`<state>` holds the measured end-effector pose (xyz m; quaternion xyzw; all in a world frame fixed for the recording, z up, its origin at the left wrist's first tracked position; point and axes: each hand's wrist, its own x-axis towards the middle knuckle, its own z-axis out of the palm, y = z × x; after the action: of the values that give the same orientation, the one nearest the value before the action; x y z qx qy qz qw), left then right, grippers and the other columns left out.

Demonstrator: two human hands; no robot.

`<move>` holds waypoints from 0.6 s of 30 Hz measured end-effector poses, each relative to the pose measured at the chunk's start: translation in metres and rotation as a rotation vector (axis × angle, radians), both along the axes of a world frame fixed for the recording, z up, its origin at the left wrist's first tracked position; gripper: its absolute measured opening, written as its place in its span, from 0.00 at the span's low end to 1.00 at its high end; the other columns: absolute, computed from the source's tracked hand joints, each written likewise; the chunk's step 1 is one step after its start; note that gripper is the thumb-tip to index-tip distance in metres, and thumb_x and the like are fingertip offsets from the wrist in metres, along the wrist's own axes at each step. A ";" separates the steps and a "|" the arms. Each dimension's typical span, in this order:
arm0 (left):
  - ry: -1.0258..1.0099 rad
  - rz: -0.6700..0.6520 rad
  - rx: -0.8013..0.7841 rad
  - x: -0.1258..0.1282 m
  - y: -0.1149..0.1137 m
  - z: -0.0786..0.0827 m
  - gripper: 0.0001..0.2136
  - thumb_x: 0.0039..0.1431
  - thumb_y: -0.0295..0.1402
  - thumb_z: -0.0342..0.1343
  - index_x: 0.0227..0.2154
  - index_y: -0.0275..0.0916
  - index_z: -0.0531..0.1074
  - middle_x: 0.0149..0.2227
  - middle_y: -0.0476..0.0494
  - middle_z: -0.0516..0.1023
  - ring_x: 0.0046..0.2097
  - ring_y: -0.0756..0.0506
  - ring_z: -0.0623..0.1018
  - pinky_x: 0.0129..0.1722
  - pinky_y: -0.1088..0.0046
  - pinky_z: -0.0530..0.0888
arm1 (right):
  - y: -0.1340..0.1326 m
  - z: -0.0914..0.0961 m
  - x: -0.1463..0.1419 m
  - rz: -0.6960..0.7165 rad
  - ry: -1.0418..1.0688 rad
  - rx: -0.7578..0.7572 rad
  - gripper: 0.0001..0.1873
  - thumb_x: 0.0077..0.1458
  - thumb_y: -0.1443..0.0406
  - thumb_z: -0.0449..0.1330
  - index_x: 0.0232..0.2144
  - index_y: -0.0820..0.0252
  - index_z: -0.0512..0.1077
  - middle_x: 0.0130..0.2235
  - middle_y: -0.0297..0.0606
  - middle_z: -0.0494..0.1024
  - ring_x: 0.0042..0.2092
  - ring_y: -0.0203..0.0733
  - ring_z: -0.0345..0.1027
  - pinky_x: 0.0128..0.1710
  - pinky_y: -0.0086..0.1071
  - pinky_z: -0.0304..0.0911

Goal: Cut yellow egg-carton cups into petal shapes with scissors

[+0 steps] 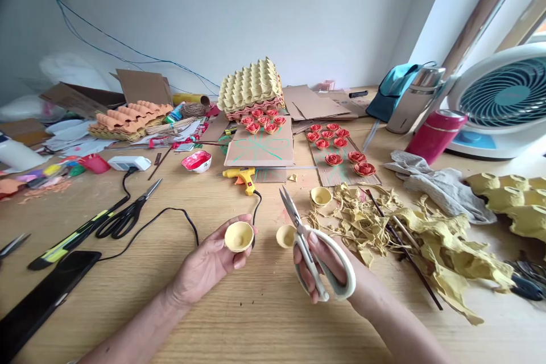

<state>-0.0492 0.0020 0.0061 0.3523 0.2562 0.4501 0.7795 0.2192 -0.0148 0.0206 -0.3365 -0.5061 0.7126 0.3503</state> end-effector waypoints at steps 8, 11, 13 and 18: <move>-0.024 -0.030 -0.039 0.000 0.000 0.001 0.21 0.57 0.33 0.57 0.54 0.36 0.73 0.46 0.35 0.78 0.37 0.48 0.74 0.32 0.74 0.66 | -0.001 -0.007 -0.004 -0.097 0.213 -0.072 0.25 0.64 0.45 0.52 0.31 0.59 0.71 0.16 0.28 0.63 0.14 0.30 0.52 0.15 0.25 0.44; -0.019 -0.019 -0.038 0.001 0.000 0.002 0.20 0.57 0.33 0.58 0.53 0.36 0.74 0.44 0.36 0.78 0.36 0.48 0.74 0.32 0.74 0.66 | -0.001 -0.006 -0.005 -0.121 0.256 -0.122 0.25 0.64 0.46 0.52 0.30 0.59 0.72 0.17 0.27 0.62 0.15 0.29 0.50 0.16 0.26 0.43; -0.002 -0.002 -0.032 0.003 0.000 0.003 0.20 0.57 0.34 0.59 0.52 0.36 0.74 0.41 0.38 0.77 0.36 0.48 0.73 0.31 0.75 0.66 | 0.000 -0.004 -0.005 -0.109 0.296 -0.151 0.26 0.63 0.44 0.51 0.30 0.59 0.73 0.17 0.28 0.62 0.16 0.30 0.50 0.17 0.27 0.45; 0.101 0.156 0.039 0.000 0.005 0.003 0.18 0.56 0.37 0.62 0.49 0.38 0.75 0.41 0.41 0.75 0.40 0.47 0.73 0.35 0.73 0.69 | 0.003 -0.006 -0.007 -0.111 0.355 -0.219 0.27 0.60 0.43 0.55 0.29 0.60 0.74 0.16 0.27 0.61 0.15 0.29 0.48 0.16 0.27 0.43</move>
<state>-0.0491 0.0070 0.0088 0.3685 0.3130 0.4962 0.7211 0.2120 -0.0115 0.0145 -0.2692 -0.3369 0.7910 0.4339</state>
